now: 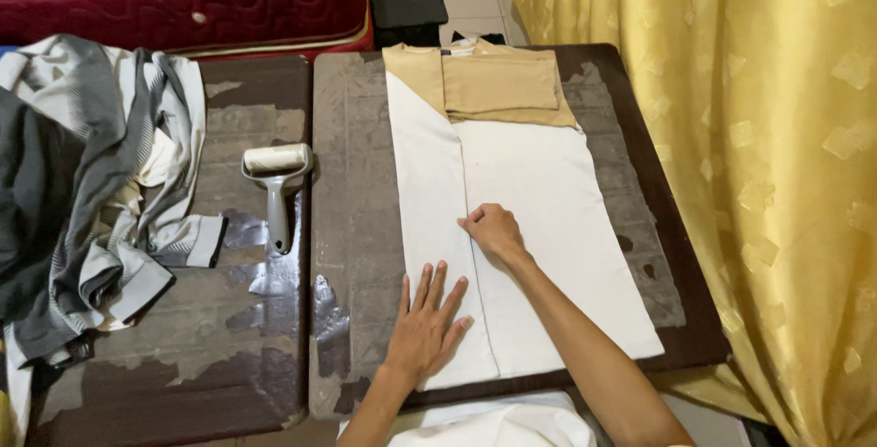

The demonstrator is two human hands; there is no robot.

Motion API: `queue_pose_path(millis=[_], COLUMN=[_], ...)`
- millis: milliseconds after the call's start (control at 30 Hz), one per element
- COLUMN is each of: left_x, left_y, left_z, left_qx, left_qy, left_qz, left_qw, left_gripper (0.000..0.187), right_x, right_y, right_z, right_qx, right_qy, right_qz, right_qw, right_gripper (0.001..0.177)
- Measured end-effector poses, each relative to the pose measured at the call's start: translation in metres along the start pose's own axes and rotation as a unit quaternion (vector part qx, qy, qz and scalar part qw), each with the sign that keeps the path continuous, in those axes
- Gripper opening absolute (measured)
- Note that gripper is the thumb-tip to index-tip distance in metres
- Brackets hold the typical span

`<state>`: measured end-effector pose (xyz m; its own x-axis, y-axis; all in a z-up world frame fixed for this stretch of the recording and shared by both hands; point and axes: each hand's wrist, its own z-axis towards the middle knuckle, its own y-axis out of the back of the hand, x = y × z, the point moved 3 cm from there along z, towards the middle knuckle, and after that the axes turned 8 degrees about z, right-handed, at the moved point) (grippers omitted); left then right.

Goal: The person uses a lint roller to remove debris from a shirt, then folds the shirt into a compact rectangular shape and runs the lint roller over it again.

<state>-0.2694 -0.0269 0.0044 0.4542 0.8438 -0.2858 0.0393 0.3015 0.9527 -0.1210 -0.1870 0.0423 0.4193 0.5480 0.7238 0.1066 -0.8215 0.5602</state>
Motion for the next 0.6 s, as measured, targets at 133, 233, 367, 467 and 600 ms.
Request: queue_pose_path(millis=[133, 233, 367, 467, 600], left_x=[0.003, 0.005, 0.013, 0.017, 0.021], left_y=[0.016, 0.027, 0.04, 0.047, 0.048], left_z=[-0.011, -0.021, -0.029, -0.037, -0.046], left_qx=[-0.048, -0.106, -0.09, -0.061, -0.021], left_qy=[0.026, 0.126, 0.278, 0.331, 0.352], left_qz=[-0.103, -0.213, -0.298, -0.319, -0.28], left_qw=[0.993, 0.963, 0.909, 0.886, 0.893], left_gripper=[0.054, 0.043, 0.046, 0.051, 0.051], right_x=[-0.008, -0.017, -0.022, -0.024, -0.026], right_y=[-0.003, -0.002, 0.003, 0.002, 0.001], right_z=[-0.022, -0.04, -0.047, -0.054, -0.07], right_qx=[0.037, 0.059, 0.059, 0.062, 0.076], right_qy=[0.002, 0.001, -0.009, -0.016, -0.024], right_qz=[-0.004, -0.007, 0.01, 0.04, 0.005], right_qw=[0.999, 0.998, 0.998, 0.997, 0.997], right_gripper=[0.031, 0.036, 0.028, 0.024, 0.029])
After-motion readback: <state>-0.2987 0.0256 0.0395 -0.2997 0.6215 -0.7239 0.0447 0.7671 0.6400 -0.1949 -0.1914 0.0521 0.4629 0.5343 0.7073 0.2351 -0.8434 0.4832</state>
